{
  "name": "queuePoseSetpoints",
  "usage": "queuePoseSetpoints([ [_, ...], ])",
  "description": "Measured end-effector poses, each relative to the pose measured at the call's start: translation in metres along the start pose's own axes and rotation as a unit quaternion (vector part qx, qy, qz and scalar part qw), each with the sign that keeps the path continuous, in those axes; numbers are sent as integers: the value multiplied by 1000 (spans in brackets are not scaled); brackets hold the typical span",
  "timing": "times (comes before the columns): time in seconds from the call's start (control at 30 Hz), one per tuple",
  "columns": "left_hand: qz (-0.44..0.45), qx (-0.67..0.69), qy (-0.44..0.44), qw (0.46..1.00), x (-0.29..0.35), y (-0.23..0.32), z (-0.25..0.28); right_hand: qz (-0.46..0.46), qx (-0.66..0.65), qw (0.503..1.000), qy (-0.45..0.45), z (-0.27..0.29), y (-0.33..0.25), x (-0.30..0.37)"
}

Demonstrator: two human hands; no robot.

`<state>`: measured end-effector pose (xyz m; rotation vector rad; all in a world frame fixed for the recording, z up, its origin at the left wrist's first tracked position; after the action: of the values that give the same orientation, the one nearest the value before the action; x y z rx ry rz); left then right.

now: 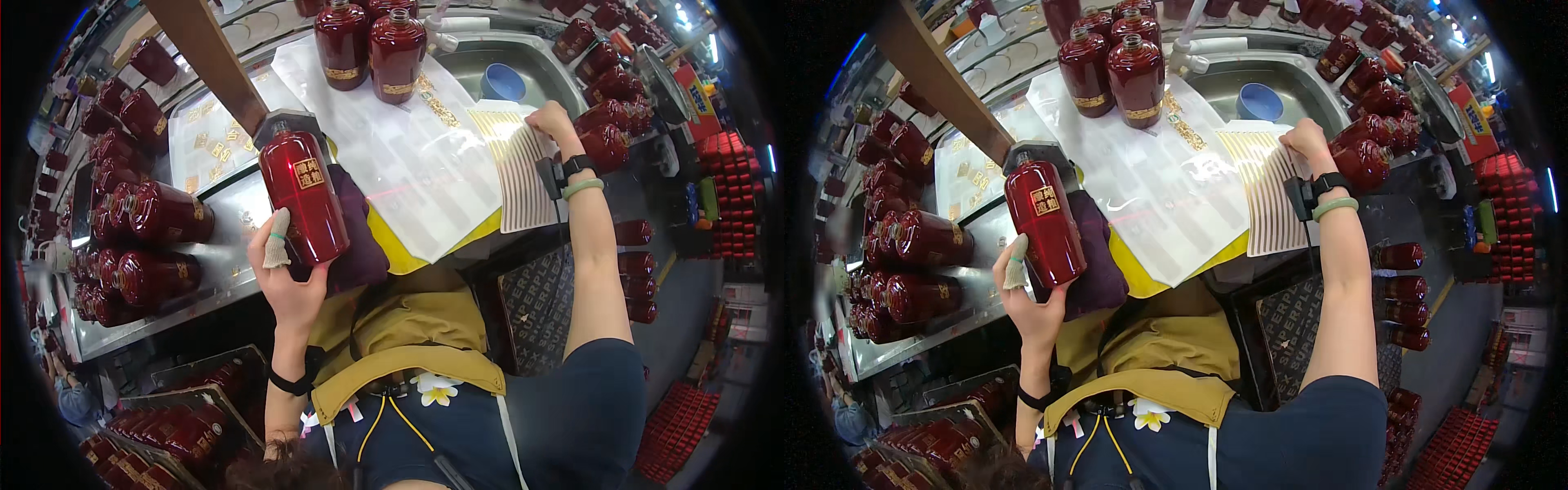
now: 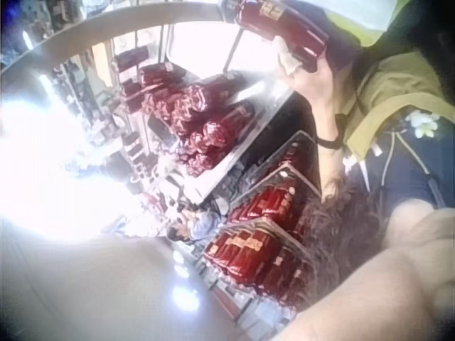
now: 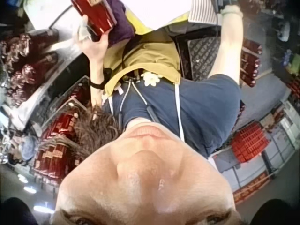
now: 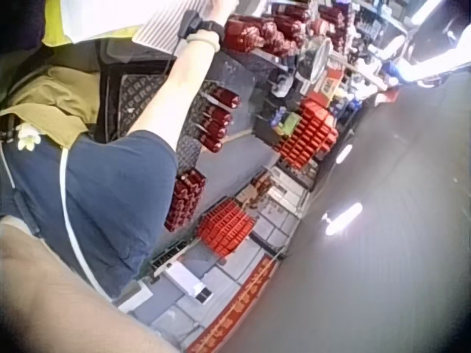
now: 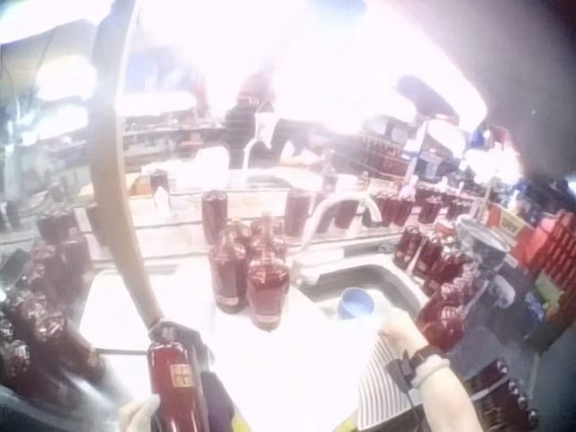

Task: Apply gold labels to red ceramic liquor bottles at an industrial workstation.

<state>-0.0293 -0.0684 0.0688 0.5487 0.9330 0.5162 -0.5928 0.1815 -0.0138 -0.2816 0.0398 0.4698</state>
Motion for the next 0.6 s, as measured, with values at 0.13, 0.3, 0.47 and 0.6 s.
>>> queuePoseSetpoints([
  [0.13,16,-5,4,1000,4,-4,4,-49,43,997,-45,-9,-9,-2],
  [0.3,19,49,30,998,5,-3,4,7,52,994,99,10,0,4],
  [0.47,9,16,30,999,10,-6,6,50,-182,978,94,49,-67,66],
  [0.6,27,11,37,999,15,-8,11,184,-273,944,22,73,-193,164],
])
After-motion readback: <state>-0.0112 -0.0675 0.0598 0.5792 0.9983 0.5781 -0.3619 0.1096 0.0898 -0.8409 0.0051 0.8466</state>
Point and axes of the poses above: each hand's wrist, its own x-axis away from the middle knuckle, its own z-axis out of the back of the hand, y = z × x, the point moved 9 cm from there along -x, towards the middle knuckle, and after that the axes turned 6 degrees about y, right-handed, at the moved point
